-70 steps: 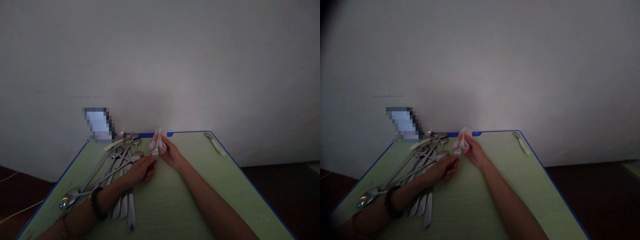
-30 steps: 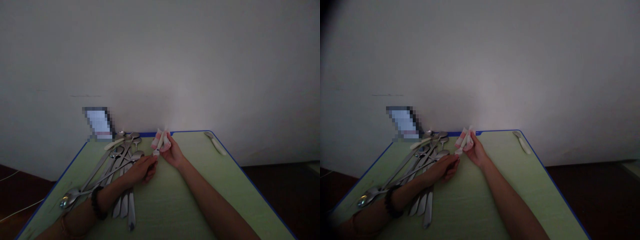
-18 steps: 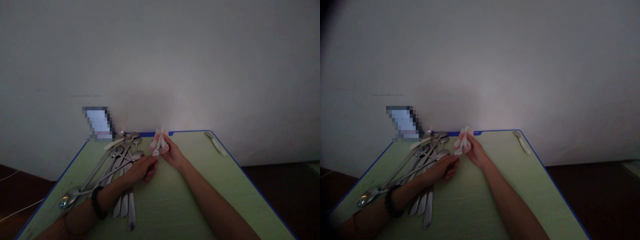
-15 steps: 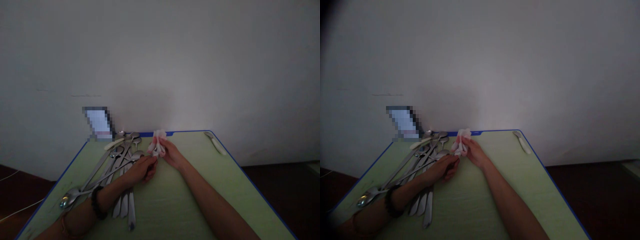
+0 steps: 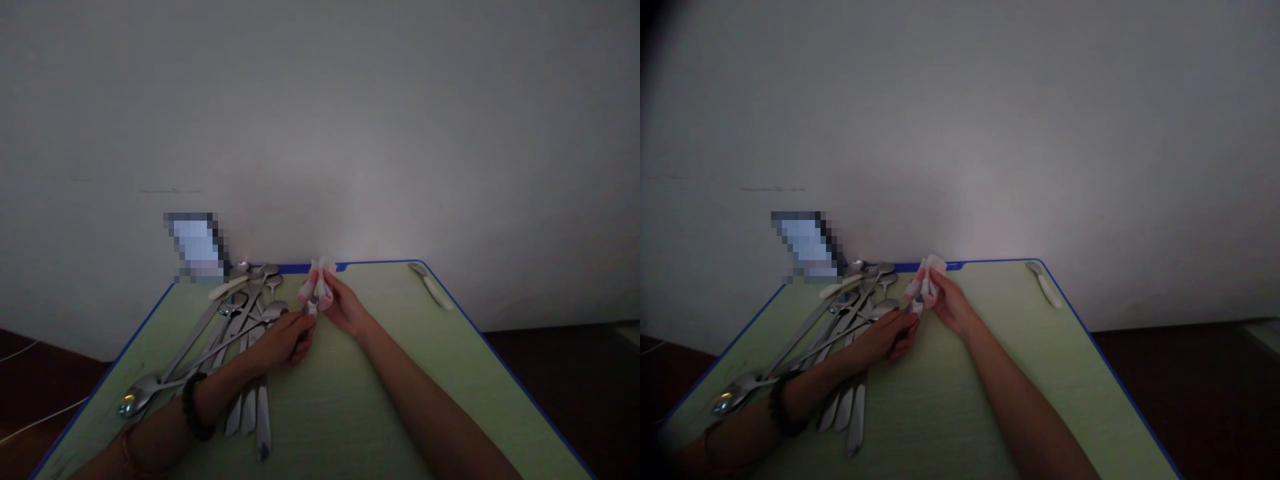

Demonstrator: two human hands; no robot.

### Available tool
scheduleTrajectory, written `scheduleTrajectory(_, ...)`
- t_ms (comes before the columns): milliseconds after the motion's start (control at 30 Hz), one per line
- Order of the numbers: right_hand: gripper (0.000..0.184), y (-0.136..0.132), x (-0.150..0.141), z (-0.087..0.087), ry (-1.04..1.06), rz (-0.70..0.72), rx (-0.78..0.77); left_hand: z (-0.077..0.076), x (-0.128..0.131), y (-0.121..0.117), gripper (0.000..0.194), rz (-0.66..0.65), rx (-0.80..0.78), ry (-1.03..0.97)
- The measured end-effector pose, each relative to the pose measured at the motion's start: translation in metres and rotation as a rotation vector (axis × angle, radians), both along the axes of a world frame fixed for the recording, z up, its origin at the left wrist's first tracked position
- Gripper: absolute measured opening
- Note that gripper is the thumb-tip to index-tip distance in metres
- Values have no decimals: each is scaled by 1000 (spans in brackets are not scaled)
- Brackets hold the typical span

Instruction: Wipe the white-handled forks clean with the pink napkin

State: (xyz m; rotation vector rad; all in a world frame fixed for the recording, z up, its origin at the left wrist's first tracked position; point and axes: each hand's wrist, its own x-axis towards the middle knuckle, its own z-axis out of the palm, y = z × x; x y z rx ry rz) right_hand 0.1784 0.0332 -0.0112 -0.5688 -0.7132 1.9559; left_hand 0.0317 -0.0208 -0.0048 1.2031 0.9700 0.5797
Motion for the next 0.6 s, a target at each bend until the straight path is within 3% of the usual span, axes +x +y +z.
scheduleTrajectory(600, 18, 1, -1, 0, 78, -65, -77, 2, 1, -1, 39, -2, 4, 30)
